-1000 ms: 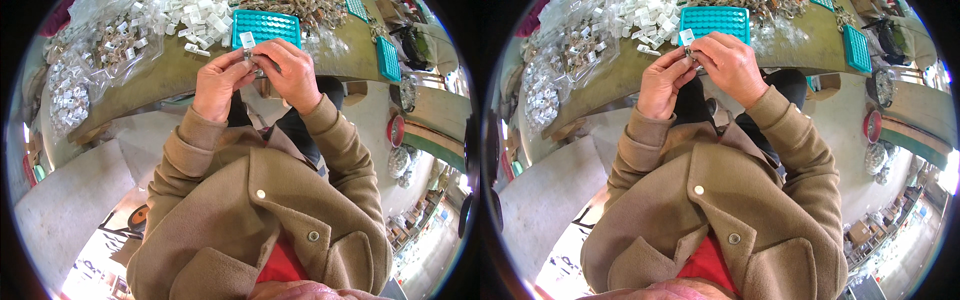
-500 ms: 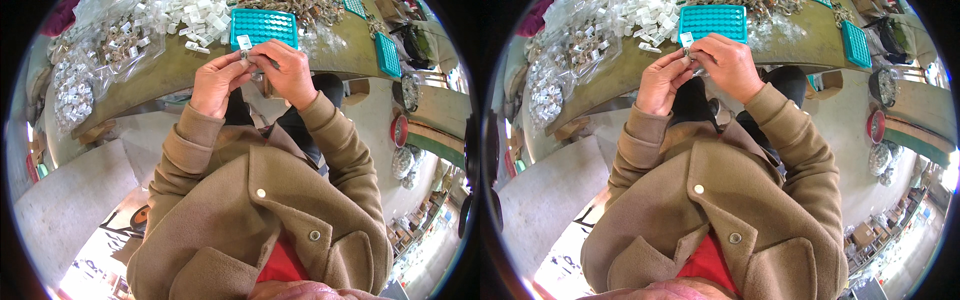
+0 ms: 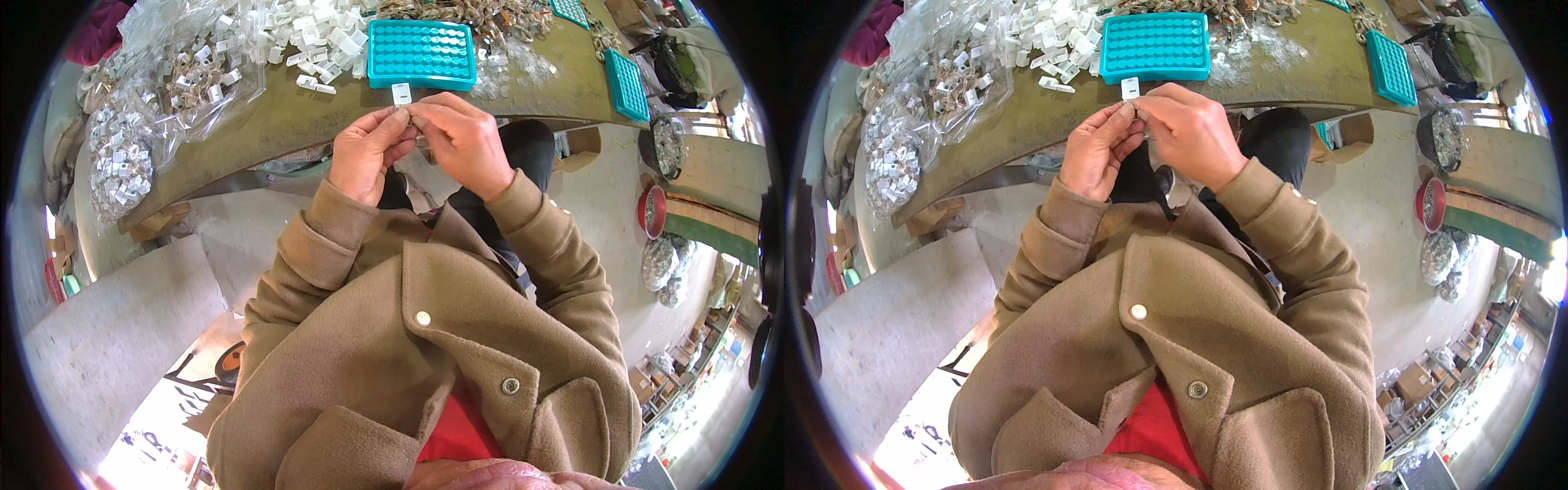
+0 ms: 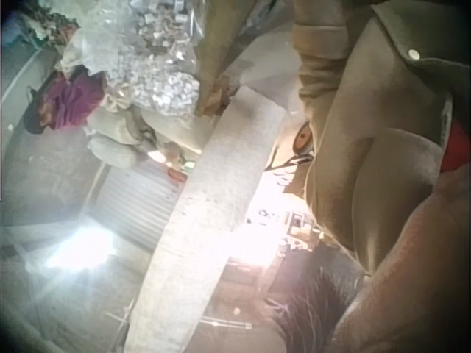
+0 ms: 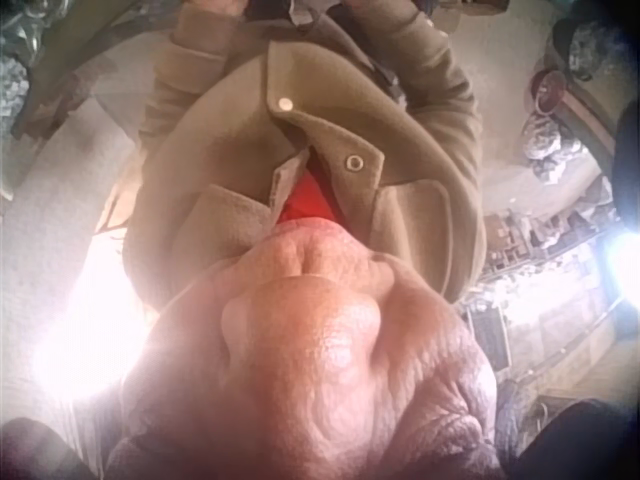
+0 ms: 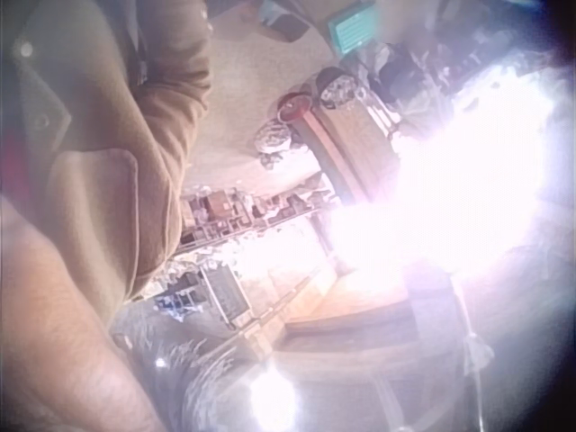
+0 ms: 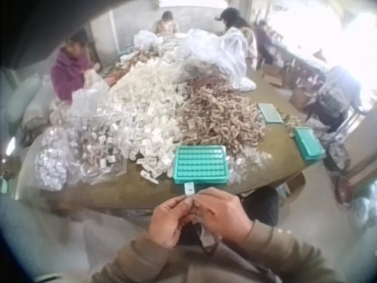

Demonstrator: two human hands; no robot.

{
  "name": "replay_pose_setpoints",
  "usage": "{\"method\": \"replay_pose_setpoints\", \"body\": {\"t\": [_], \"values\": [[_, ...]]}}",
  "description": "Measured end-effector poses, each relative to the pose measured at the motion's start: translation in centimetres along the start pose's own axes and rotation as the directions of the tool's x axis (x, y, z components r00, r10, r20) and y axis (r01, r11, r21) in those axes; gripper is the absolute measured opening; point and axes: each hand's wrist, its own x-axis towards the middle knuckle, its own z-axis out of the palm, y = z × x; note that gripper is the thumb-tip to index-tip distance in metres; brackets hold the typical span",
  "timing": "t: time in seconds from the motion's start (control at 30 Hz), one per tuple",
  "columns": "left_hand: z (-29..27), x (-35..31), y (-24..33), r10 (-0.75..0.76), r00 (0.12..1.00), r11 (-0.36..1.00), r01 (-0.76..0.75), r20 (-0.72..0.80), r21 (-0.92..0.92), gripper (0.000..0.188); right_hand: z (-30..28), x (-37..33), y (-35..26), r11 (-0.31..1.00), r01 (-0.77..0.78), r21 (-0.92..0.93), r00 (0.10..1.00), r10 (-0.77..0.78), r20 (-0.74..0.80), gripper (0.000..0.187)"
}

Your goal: The person repeatedly picks small white plastic tags and metal key rings from a table, attaches the rings to the tags, and places the assembled units into a blue tray. The person occasionally uses a red light to inspect the tags during assembly.

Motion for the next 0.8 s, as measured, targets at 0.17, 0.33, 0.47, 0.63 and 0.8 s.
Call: {"method": "replay_pose_setpoints", "body": {"t": [0.17, 0.33, 0.47, 0.63, 0.8], "values": [[-0.2, 0.2, 0.0, -0.077, 0.988, 0.991, 0.061, 0.131, 0.123, 0.018, -2.6, 1.5, 1.8, 0.930, 0.142, -0.339, 0.980, -0.181, -0.087, 0.015], [0.5, -0.1, -1.6, -0.058, 0.990, 0.952, 0.015, 0.131, 0.306, 0.017, -2.9, 2.6, 3.4, 0.830, 0.190, -0.524, 0.977, -0.214, 0.015, 0.013], [0.4, -0.1, -3.0, -0.118, 0.972, 0.920, 0.030, 0.203, 0.391, 0.017, -2.9, 3.0, 4.0, 0.849, 0.210, -0.485, 0.975, -0.220, 0.038, 0.009], [-0.1, 0.7, -4.3, -0.205, 0.969, 0.904, 0.133, 0.139, 0.405, 0.023, -3.1, 3.0, 3.9, 0.883, 0.147, -0.446, 0.989, -0.142, 0.044, 0.010], [-0.2, 0.9, -4.8, -0.220, 0.966, 0.904, 0.150, 0.133, 0.400, 0.023, -2.7, 3.2, 4.0, 0.873, 0.196, -0.447, 0.980, -0.186, 0.066, 0.010]]}}
